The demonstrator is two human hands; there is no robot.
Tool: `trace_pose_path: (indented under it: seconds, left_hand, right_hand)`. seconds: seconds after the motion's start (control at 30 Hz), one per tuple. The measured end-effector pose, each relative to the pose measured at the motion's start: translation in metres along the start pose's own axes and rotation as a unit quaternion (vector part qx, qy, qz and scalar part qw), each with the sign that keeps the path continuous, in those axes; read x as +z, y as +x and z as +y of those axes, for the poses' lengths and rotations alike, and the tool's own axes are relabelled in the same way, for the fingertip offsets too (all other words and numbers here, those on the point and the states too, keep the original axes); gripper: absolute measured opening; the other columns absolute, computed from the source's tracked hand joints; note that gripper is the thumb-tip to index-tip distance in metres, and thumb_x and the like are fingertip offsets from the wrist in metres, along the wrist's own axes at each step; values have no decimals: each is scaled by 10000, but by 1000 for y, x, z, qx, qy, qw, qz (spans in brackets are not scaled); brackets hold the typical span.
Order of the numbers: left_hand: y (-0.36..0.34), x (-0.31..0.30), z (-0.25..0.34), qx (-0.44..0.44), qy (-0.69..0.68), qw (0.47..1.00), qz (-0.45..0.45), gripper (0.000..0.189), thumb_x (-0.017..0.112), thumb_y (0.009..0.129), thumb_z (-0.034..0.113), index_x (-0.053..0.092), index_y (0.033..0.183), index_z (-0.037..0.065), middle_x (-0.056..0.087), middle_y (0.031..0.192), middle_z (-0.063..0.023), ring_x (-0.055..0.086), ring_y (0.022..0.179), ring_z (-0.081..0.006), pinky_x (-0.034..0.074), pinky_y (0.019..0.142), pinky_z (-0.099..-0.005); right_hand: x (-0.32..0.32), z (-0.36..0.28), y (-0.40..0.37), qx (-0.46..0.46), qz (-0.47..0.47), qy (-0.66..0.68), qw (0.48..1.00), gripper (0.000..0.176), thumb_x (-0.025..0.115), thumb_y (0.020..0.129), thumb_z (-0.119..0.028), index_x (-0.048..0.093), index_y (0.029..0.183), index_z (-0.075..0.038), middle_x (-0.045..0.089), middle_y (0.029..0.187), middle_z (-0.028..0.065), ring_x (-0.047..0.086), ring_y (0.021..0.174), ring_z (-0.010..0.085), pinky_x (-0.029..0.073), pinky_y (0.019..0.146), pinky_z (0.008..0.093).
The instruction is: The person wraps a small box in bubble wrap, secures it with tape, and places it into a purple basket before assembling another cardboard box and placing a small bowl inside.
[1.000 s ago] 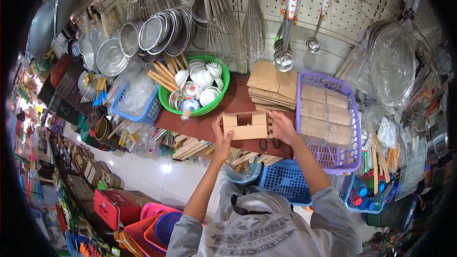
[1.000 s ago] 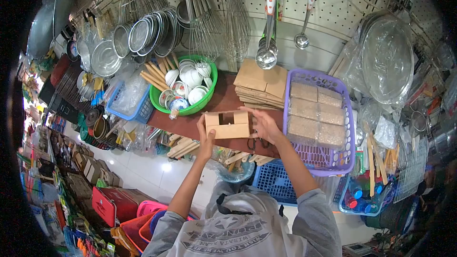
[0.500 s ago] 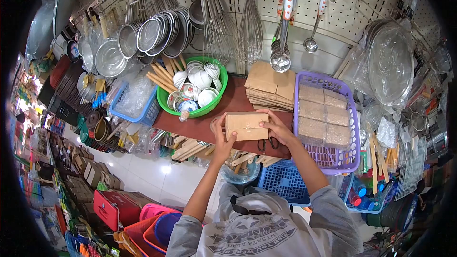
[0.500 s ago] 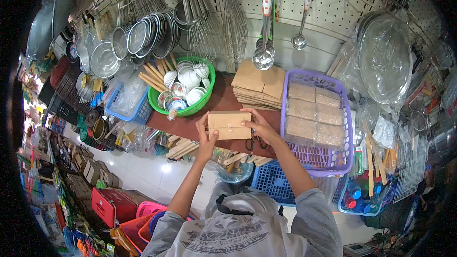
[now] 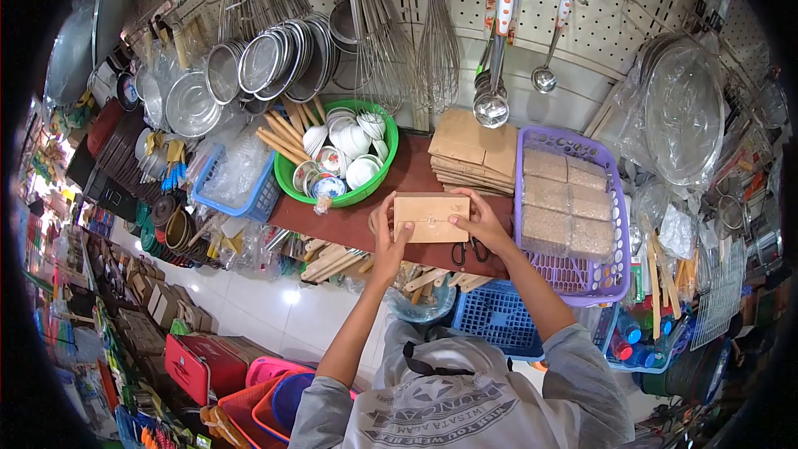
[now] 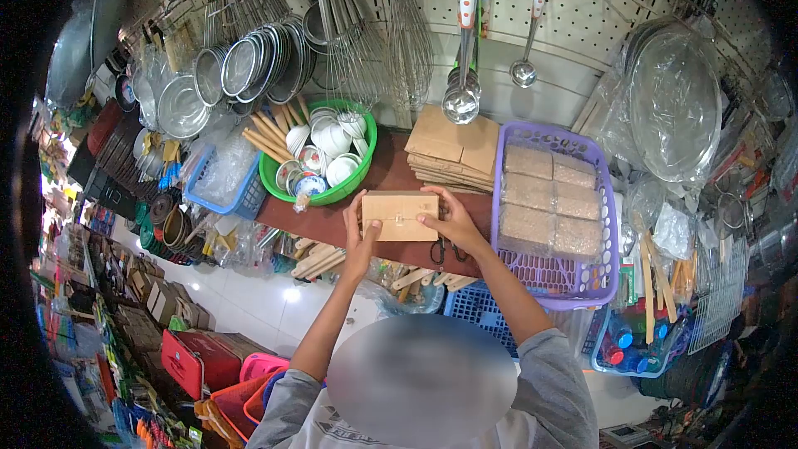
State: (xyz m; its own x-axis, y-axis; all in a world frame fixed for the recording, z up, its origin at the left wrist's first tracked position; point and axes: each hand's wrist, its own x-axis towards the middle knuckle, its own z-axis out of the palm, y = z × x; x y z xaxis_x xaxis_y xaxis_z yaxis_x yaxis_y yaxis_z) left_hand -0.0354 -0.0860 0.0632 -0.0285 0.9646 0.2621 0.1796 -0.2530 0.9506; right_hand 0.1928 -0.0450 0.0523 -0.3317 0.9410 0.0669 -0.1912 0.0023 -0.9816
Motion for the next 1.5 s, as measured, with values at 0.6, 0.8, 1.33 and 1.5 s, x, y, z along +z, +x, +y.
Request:
trace_pose_path:
  seconds: [0.6,0.8,1.33,1.5]
  left_hand:
    - [4,18,6,27,24,998,47,503,601,970,173,408,1417,45,407,1335,-130,462,1236,-250,370,1072,-390]
    - [5,17,1,45,19,998,48,500,605,965,163,416,1412,44,462,1326,-140,475,1234,-252,369,1077,-398]
    - [8,20,11,1,32,999,24,849,833,779,158,312,1442,63,375,1388,-182,380,1306,-317,342,1108,-423]
    - [12,18,11,-26,5,999,30,856,827,768,114,298,1438,44,403,1373,-163,442,1277,-285,398,1069,-394]
  right_hand:
    - [2,-12,-2,-7,25,-33,999,568,799,834,-123,503,1318,-100,577,1250,54,566,1143,145,487,966,310]
    - [3,-12,-2,-13,30,-45,998,575,806,822,-110,501,1309,-89,589,1238,59,565,1147,144,481,968,304]
    - [7,-11,0,-15,40,-51,998,590,818,815,-141,504,1311,-86,601,1256,82,551,1176,157,451,999,316]
    - [9,-10,0,-24,41,-52,998,585,816,818,-141,500,1307,-82,601,1253,89,551,1172,155,456,992,320]
